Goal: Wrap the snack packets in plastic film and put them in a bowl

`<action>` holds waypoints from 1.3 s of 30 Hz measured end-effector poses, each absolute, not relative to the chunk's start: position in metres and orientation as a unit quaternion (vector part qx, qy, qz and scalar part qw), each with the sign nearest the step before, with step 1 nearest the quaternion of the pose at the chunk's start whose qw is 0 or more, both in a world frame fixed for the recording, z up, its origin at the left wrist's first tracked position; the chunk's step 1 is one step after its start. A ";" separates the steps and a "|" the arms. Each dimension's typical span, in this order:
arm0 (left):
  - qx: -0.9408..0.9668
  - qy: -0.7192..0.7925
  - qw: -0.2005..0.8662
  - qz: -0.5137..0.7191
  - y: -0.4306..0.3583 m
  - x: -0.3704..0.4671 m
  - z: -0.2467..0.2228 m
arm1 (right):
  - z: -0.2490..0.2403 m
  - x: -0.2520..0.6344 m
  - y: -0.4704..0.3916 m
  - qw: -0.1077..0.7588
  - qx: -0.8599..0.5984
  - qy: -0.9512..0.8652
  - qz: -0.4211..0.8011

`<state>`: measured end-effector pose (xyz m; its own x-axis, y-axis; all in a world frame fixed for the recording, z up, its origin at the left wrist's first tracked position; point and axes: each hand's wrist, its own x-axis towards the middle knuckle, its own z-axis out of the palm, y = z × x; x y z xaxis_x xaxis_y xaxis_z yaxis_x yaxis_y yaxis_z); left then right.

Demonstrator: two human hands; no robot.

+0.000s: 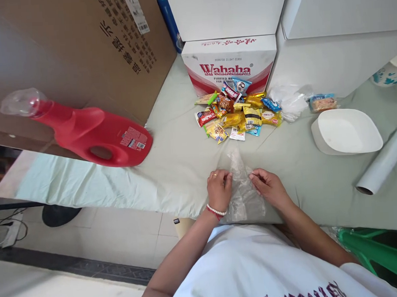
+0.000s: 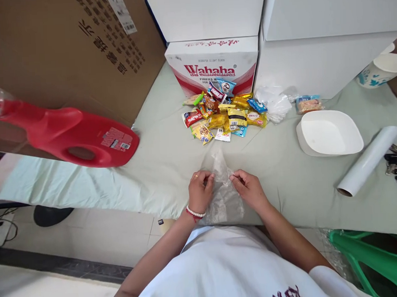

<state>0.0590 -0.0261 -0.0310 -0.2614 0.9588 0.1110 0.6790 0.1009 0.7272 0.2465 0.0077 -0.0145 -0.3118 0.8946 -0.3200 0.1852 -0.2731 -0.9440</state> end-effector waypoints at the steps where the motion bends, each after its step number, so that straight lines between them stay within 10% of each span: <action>1: 0.552 0.709 0.223 0.378 -0.027 0.057 -0.032 | -0.014 0.249 0.007 0.298 -0.519 -0.524 0.606; 11: 0.204 0.685 0.397 0.575 -0.023 0.006 -0.023 | -0.015 0.291 0.019 0.369 -0.591 -0.474 0.538; 23: 0.579 0.754 -0.082 0.300 -0.049 0.010 -0.020 | 0.010 0.321 0.058 0.212 -0.613 -0.699 0.301; 39: 0.745 0.662 0.057 0.051 -0.030 0.005 -0.035 | 0.010 0.284 0.112 0.193 -0.578 -0.786 0.104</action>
